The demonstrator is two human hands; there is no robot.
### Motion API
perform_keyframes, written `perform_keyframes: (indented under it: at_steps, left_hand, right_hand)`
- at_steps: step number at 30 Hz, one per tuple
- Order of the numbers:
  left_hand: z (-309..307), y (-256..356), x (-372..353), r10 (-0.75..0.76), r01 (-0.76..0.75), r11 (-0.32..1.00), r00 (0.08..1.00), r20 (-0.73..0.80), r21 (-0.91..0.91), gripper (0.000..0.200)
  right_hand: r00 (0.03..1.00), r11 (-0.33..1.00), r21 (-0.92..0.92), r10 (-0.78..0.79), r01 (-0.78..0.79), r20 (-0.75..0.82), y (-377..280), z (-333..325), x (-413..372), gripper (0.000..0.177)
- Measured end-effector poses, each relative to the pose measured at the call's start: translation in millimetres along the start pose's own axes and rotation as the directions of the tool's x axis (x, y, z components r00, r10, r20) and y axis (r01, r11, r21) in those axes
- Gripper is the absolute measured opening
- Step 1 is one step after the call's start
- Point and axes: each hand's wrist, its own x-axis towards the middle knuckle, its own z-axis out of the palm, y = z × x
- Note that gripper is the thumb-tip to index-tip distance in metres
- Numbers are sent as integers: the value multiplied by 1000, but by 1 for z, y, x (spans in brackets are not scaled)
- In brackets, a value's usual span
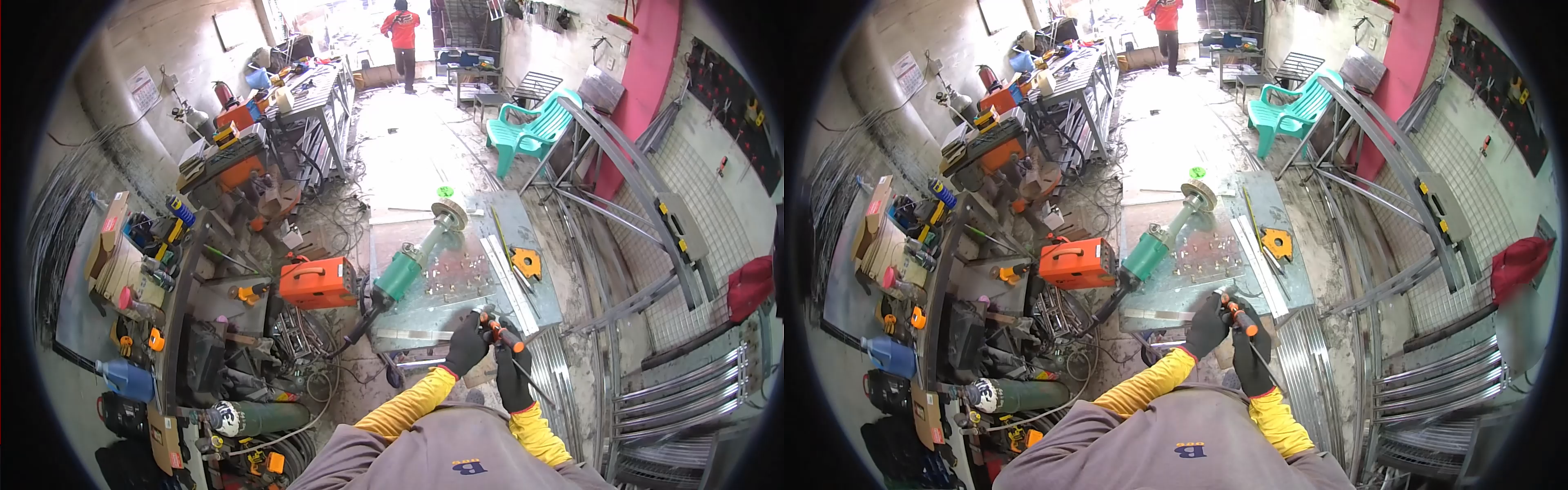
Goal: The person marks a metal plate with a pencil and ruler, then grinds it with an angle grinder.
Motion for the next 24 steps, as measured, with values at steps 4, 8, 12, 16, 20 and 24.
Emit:
perform_keyframes:
  at_steps: [4,8,12,16,20,24]
  left_hand:
    - [-4,-1,0,-13,15,997,999,29,-70,36]
    - [3,-32,7,-230,364,589,932,282,-722,27]
    - [13,-38,-2,-294,448,435,890,347,-781,25]
    - [16,-24,0,-284,297,538,945,162,-789,23]
    - [7,-3,4,-299,352,467,926,230,-811,27]
    - [2,4,1,-241,312,700,950,200,-643,32]
  right_hand:
    - [998,998,-56,-31,34,53,-2,-2,2,40]
    - [998,998,58,21,-25,65,1,-3,2,38]
    - [992,995,19,98,-100,76,-4,-2,1,35]
    - [996,984,160,87,-82,-22,7,5,3,33]
    - [996,981,191,7,10,-86,17,8,3,30]
    - [990,950,312,31,13,-136,30,-6,2,28]
